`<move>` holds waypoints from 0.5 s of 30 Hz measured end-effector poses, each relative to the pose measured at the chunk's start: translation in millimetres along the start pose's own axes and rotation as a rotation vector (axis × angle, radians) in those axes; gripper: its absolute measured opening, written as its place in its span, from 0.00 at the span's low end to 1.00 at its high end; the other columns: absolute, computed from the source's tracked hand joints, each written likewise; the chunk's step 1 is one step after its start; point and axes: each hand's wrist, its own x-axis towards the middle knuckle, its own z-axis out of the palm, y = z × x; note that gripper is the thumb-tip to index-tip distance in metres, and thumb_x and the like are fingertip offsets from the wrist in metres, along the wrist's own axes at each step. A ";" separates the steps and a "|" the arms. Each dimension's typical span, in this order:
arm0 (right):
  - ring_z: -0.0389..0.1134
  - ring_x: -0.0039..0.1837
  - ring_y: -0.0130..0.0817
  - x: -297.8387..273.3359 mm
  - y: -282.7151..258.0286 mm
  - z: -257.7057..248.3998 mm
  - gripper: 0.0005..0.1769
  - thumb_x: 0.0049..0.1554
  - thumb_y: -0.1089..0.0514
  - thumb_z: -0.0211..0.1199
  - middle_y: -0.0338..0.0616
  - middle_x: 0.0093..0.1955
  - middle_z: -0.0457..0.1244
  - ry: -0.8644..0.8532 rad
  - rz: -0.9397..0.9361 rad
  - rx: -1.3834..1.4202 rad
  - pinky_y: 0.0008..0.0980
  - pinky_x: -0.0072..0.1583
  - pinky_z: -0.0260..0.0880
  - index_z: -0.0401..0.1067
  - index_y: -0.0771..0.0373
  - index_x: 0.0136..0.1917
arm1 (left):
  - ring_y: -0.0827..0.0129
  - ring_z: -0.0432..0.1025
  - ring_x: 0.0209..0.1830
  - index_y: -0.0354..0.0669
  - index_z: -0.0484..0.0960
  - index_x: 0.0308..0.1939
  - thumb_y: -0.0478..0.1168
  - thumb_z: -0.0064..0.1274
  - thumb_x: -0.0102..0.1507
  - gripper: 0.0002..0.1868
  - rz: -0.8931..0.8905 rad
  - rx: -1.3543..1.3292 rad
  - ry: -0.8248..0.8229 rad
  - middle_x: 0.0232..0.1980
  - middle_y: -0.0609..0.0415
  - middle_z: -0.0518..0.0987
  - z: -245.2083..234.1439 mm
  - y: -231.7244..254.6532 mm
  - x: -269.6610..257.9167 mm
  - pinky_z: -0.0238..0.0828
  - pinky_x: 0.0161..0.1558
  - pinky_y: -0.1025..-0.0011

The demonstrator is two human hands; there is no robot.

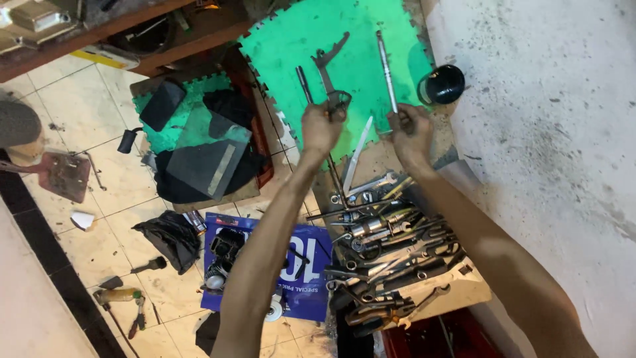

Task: The person cleans small metal engine components and a larger engine block using a black cloth. They wipe the parts thoroughly, place them on a workbench, and then use a plastic bottle to pour liquid onto the engine block for further cleaning.

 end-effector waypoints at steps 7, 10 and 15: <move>0.66 0.44 0.40 46.7 -16.6 19.5 0.08 0.59 0.66 0.71 0.50 0.44 0.63 0.083 -0.297 -0.464 0.38 0.46 0.66 0.78 0.68 0.53 | 0.45 0.77 0.46 0.38 0.86 0.39 0.40 0.63 0.54 0.12 -0.072 0.358 -0.136 0.45 0.38 0.81 -6.2 16.7 -0.3 0.75 0.51 0.55; 0.66 0.43 0.39 64.3 -14.9 30.5 0.07 0.59 0.67 0.72 0.50 0.44 0.62 0.146 -0.403 -0.455 0.38 0.45 0.67 0.78 0.69 0.51 | 0.44 0.76 0.44 0.41 0.85 0.48 0.32 0.58 0.52 0.19 0.093 0.195 -0.026 0.46 0.39 0.79 -6.9 19.8 -3.9 0.74 0.47 0.53; 0.67 0.43 0.35 64.7 7.8 39.8 0.06 0.58 0.70 0.69 0.50 0.47 0.60 0.163 -0.353 -0.442 0.35 0.44 0.70 0.76 0.69 0.50 | 0.45 0.74 0.46 0.38 0.82 0.53 0.28 0.52 0.57 0.19 0.119 0.148 -0.068 0.50 0.41 0.73 -4.9 18.9 -6.9 0.72 0.46 0.52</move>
